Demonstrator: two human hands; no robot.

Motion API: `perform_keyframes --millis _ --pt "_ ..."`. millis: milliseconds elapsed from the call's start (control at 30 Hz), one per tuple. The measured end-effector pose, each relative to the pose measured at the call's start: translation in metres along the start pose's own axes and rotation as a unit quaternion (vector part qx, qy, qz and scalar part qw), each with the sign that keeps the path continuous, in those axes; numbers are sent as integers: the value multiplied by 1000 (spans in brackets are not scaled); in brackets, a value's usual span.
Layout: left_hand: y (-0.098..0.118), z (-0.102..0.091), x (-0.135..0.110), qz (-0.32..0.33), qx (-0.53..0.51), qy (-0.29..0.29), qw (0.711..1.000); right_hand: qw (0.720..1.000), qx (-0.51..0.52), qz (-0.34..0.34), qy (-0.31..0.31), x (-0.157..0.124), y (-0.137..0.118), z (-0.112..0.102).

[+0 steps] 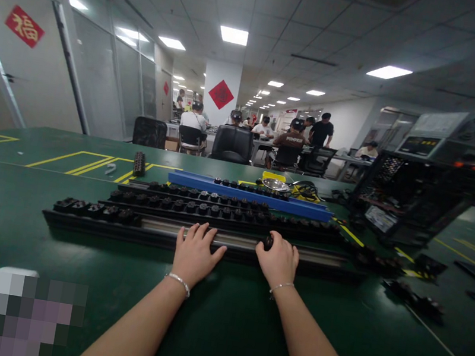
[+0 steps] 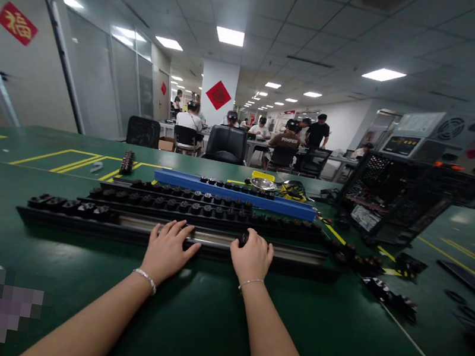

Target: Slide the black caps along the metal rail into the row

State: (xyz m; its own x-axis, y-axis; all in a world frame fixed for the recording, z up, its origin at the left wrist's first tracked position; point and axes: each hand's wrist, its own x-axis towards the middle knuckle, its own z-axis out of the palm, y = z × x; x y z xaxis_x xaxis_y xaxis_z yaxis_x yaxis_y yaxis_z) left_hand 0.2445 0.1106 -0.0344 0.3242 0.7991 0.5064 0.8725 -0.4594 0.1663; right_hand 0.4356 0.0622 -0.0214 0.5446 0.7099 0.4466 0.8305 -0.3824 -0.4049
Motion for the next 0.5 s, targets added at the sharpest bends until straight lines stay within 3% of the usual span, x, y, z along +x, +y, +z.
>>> perform_keyframes --millis 333,500 --pt "1 -6 1 0 4 -13 1000 1000 8 3 23 1 2 2" --pt "1 -8 0 1 6 -8 1000 1000 13 3 2 1 3 -1"
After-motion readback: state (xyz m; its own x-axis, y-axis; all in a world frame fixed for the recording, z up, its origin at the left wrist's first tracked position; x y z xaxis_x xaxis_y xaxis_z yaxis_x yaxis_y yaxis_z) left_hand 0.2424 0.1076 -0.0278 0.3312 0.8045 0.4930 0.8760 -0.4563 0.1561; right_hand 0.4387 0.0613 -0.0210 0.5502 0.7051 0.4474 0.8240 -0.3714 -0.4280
